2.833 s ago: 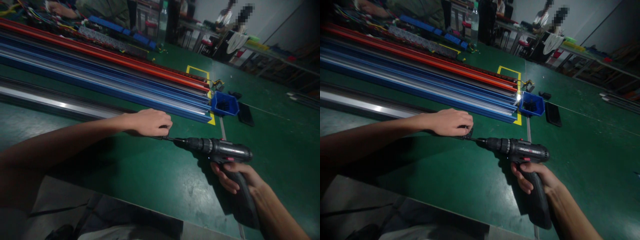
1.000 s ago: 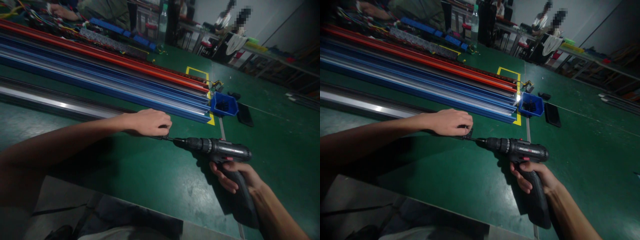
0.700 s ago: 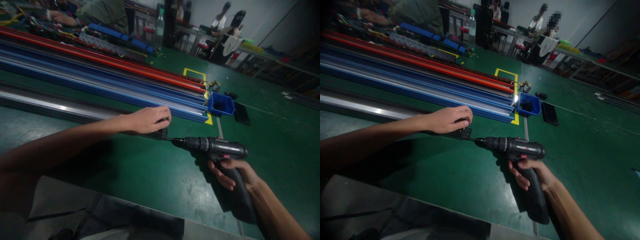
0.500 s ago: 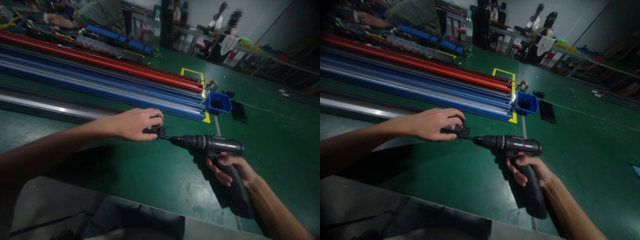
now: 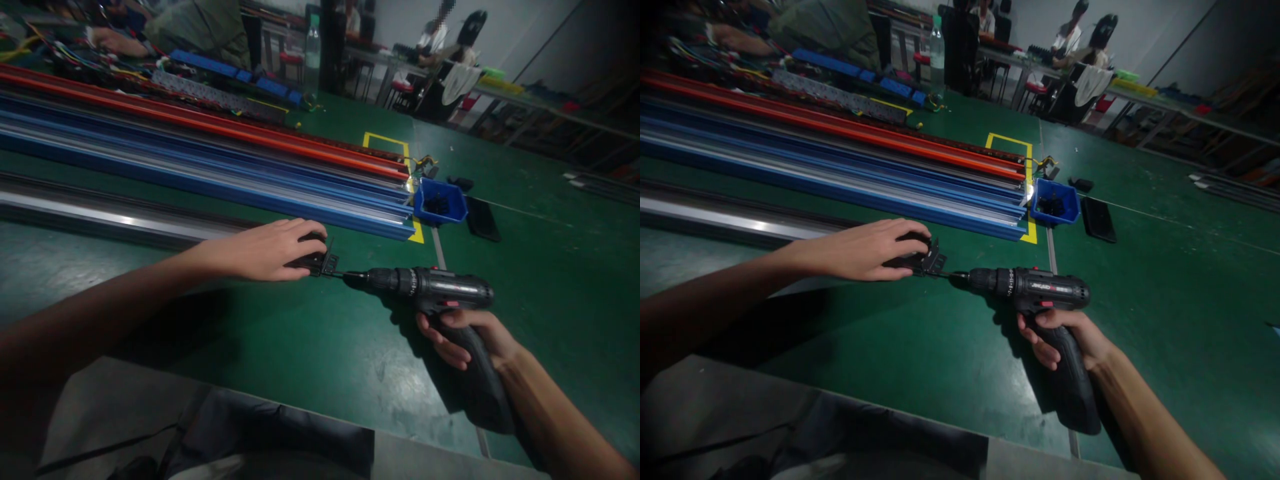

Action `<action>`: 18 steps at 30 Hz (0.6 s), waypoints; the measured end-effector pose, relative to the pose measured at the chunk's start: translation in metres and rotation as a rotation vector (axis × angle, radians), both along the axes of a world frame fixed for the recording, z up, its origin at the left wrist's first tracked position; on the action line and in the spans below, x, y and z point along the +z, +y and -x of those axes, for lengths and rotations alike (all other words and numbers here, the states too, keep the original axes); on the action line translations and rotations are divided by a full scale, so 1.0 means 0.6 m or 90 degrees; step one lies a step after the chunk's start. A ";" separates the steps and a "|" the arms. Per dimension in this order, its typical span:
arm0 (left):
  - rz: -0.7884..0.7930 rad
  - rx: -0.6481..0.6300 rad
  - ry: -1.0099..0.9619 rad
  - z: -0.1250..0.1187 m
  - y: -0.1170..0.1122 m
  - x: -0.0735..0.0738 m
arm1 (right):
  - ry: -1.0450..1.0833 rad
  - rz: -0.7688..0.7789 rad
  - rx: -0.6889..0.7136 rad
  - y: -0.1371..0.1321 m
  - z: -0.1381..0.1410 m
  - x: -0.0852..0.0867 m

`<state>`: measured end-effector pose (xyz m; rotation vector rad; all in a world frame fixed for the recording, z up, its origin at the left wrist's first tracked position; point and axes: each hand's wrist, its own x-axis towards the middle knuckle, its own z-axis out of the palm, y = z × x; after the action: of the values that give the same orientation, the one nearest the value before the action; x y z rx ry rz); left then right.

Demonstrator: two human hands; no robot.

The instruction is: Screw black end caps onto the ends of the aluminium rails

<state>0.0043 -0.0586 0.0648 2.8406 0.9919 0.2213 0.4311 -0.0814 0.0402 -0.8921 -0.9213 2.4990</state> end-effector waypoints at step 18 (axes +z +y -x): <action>-0.058 -0.032 0.061 -0.011 -0.002 -0.003 | 0.000 -0.006 -0.001 -0.001 -0.001 -0.001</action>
<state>0.0110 -0.0596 0.0629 2.9798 0.9505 0.1285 0.4318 -0.0819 0.0395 -0.8903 -0.9317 2.4907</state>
